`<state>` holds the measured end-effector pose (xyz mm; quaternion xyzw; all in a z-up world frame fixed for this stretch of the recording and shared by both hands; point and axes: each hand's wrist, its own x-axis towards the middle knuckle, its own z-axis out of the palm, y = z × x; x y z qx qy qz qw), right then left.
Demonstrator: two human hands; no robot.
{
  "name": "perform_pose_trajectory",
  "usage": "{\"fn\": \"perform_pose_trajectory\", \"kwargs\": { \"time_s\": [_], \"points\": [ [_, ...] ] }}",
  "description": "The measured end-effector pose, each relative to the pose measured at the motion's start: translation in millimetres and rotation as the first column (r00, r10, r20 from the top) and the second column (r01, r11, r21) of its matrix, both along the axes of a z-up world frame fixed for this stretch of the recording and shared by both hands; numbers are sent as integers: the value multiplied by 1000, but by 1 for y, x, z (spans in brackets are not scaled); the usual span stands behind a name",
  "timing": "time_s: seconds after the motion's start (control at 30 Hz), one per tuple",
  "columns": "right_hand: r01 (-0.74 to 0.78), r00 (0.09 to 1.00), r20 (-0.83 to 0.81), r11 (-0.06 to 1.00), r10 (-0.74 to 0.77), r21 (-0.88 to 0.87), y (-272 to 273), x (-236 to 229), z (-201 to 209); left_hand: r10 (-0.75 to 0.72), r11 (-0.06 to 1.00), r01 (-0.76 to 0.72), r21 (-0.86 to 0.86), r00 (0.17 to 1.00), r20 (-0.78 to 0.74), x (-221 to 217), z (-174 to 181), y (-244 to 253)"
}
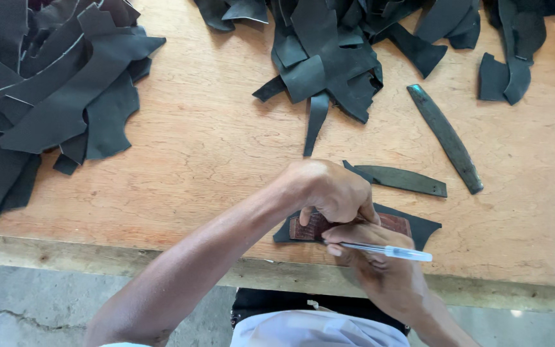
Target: The person traces the outline of a patterned leather piece onto several black leather scraps using a pen on a wooden workbench.
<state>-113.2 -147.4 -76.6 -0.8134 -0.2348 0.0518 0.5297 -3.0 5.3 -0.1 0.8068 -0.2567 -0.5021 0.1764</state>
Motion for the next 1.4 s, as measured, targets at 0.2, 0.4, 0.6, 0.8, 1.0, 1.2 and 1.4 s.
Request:
{"fn": "perform_pose_trajectory", "kwargs": {
  "time_s": [0.2, 0.4, 0.6, 0.8, 1.0, 1.2, 1.4],
  "points": [
    [84, 996, -15, 993, -85, -84, -30, 0, 1, 6, 1000, -6, -5, 1000, -2, 0, -3, -1],
    [107, 983, 160, 988, -90, -107, -40, 3, 2, -30, 1000, 30, 7, 999, 15, -1, 1, 0],
    [202, 978, 16, 924, -208, -324, -44, 4, 5, 1, 1000, -2, 19, 1000, 28, -2, 3, 2],
    [167, 986, 53, 960, -159, -227, -58, 1, 12, -2, 1000, 3, -17, 997, 73, -6, 4, 2],
    [204, 979, 65, 937, -193, -283, -86, -2, 11, -13, 999, 9, 40, 995, 101, -7, 11, 1],
    [280, 938, -88, 881, -336, -382, -105, 0, 14, 5, 995, -14, 97, 995, 96, -8, 13, -1],
    [213, 961, -92, 912, -260, -351, -112, 11, 16, -43, 997, 32, 73, 988, 151, -6, 4, -3]
  ]
}}
